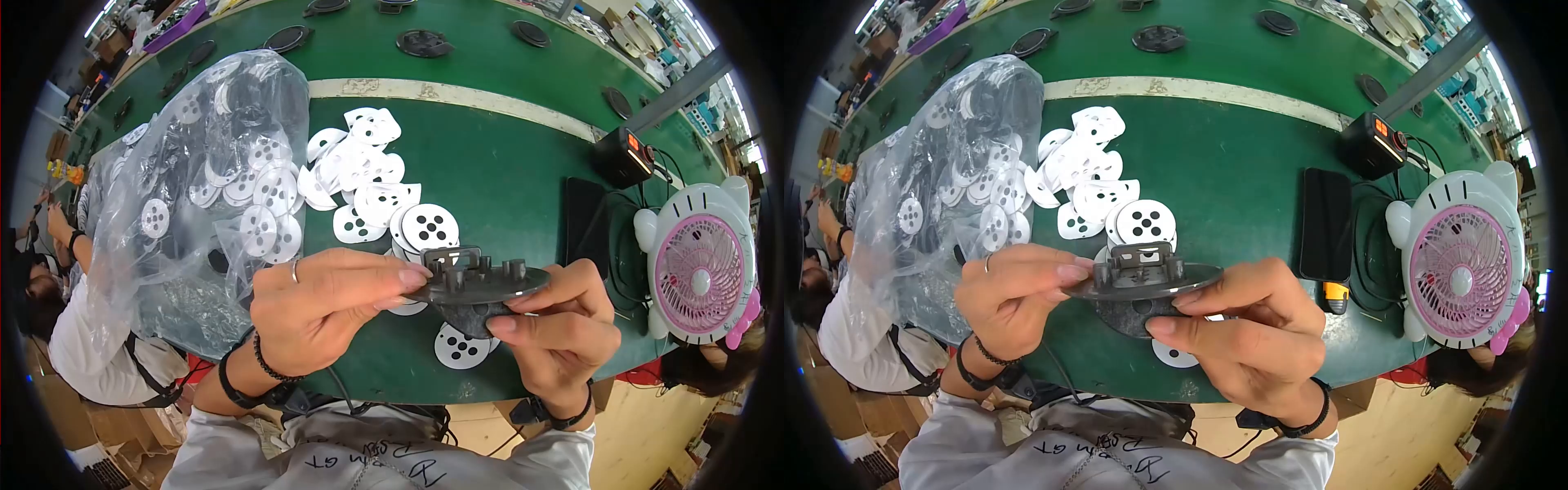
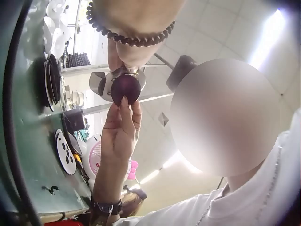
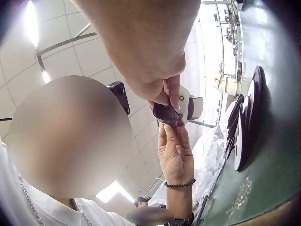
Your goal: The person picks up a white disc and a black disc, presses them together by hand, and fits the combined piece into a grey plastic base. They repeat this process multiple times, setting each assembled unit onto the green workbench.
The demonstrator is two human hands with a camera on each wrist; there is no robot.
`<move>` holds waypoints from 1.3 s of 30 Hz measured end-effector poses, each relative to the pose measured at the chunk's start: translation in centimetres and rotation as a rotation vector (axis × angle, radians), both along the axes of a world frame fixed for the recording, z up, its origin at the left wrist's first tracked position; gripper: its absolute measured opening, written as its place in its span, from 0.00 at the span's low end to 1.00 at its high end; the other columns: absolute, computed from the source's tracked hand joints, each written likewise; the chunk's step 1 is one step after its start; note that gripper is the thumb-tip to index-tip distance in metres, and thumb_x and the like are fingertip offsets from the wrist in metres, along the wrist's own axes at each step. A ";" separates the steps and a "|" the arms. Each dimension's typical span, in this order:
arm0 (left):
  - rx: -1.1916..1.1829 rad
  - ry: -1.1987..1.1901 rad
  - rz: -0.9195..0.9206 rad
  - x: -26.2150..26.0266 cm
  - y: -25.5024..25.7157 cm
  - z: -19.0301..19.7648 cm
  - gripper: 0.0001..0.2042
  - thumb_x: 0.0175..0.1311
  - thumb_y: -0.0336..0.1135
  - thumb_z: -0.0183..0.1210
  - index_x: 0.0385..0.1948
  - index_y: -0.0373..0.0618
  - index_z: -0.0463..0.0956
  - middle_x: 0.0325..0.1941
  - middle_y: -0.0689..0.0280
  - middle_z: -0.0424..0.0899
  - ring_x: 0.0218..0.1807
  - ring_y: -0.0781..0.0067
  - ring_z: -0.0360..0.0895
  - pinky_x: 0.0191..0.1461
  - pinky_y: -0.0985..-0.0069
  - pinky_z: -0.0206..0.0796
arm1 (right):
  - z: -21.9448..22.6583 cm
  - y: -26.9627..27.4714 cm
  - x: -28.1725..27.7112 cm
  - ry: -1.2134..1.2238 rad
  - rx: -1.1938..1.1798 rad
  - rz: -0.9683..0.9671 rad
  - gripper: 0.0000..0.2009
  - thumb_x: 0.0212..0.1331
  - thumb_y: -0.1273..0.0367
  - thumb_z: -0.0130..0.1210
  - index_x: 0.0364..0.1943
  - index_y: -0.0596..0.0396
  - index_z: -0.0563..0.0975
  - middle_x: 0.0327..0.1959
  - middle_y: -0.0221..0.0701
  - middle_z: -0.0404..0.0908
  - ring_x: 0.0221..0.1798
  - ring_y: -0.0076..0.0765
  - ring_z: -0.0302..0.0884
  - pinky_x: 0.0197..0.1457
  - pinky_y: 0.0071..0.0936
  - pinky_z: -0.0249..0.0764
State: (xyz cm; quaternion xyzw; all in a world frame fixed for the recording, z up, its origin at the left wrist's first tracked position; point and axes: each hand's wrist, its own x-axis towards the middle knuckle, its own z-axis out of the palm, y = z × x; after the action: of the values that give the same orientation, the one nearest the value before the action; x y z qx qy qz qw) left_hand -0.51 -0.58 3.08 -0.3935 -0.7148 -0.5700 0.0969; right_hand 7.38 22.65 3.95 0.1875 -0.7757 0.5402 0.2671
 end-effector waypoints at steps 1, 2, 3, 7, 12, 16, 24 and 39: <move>0.001 0.000 -0.001 0.0 0.0 0.0 0.07 0.61 0.20 0.65 0.39 0.38 0.86 0.38 0.53 0.90 0.37 0.64 0.88 0.38 0.77 0.80 | 0.0 0.0 0.0 0.003 -0.006 -0.002 0.10 0.43 0.81 0.74 0.30 0.56 0.87 0.38 0.37 0.79 0.30 0.28 0.80 0.26 0.19 0.75; -0.002 -0.004 -0.004 0.1 0.0 -0.1 0.06 0.62 0.21 0.65 0.39 0.37 0.86 0.38 0.52 0.89 0.37 0.63 0.88 0.38 0.76 0.80 | 0.0 0.0 -0.1 0.004 -0.005 -0.004 0.10 0.43 0.81 0.74 0.30 0.56 0.87 0.38 0.37 0.79 0.30 0.28 0.80 0.26 0.19 0.75; -0.003 -0.007 -0.006 0.1 0.0 -0.1 0.05 0.63 0.23 0.65 0.39 0.37 0.86 0.38 0.51 0.89 0.37 0.62 0.88 0.37 0.76 0.80 | 0.0 0.0 -0.1 0.003 0.003 -0.001 0.10 0.43 0.82 0.74 0.30 0.56 0.87 0.38 0.37 0.79 0.29 0.28 0.80 0.26 0.19 0.74; 0.016 -0.017 -0.080 -0.1 -0.1 0.0 0.15 0.54 0.13 0.66 0.43 0.36 0.85 0.41 0.52 0.89 0.38 0.63 0.88 0.40 0.75 0.83 | 0.3 0.2 0.0 -0.016 0.076 -0.017 0.10 0.43 0.82 0.74 0.30 0.57 0.87 0.38 0.37 0.79 0.28 0.25 0.79 0.26 0.17 0.72; 0.030 0.022 -0.084 -0.2 0.0 -0.2 0.15 0.54 0.15 0.69 0.43 0.36 0.84 0.40 0.52 0.89 0.37 0.64 0.88 0.39 0.75 0.81 | 0.5 0.0 0.0 -0.026 0.095 -0.054 0.10 0.44 0.82 0.74 0.31 0.58 0.87 0.37 0.37 0.79 0.29 0.26 0.80 0.28 0.19 0.74; 0.049 -0.001 -0.028 0.4 0.6 0.0 0.14 0.52 0.19 0.72 0.41 0.36 0.83 0.39 0.53 0.89 0.36 0.65 0.88 0.39 0.74 0.80 | -0.1 -0.2 -0.1 -0.020 0.072 -0.074 0.13 0.45 0.83 0.72 0.37 0.58 0.88 0.37 0.36 0.80 0.30 0.28 0.81 0.30 0.20 0.77; -0.028 -0.283 0.046 1.3 0.7 -0.5 0.13 0.55 0.17 0.69 0.42 0.32 0.80 0.35 0.57 0.85 0.36 0.73 0.83 0.40 0.76 0.74 | -0.4 -0.6 -0.1 -0.013 0.167 -0.186 0.18 0.47 0.86 0.69 0.44 0.57 0.87 0.37 0.35 0.82 0.29 0.27 0.81 0.30 0.19 0.77; 0.047 -0.386 -0.031 1.6 1.3 -1.2 0.12 0.55 0.16 0.68 0.41 0.33 0.79 0.37 0.59 0.85 0.38 0.75 0.82 0.41 0.79 0.72 | -0.5 -0.5 -0.1 -0.106 -0.052 -0.268 0.19 0.49 0.83 0.72 0.45 0.66 0.77 0.34 0.38 0.86 0.36 0.29 0.87 0.41 0.24 0.84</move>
State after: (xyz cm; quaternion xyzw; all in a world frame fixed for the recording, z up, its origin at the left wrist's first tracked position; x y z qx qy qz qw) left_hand 1.09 0.72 1.90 -0.2856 -0.7003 -0.6530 -0.0415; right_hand 7.28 22.14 3.47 0.0466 -0.7924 0.5288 0.3003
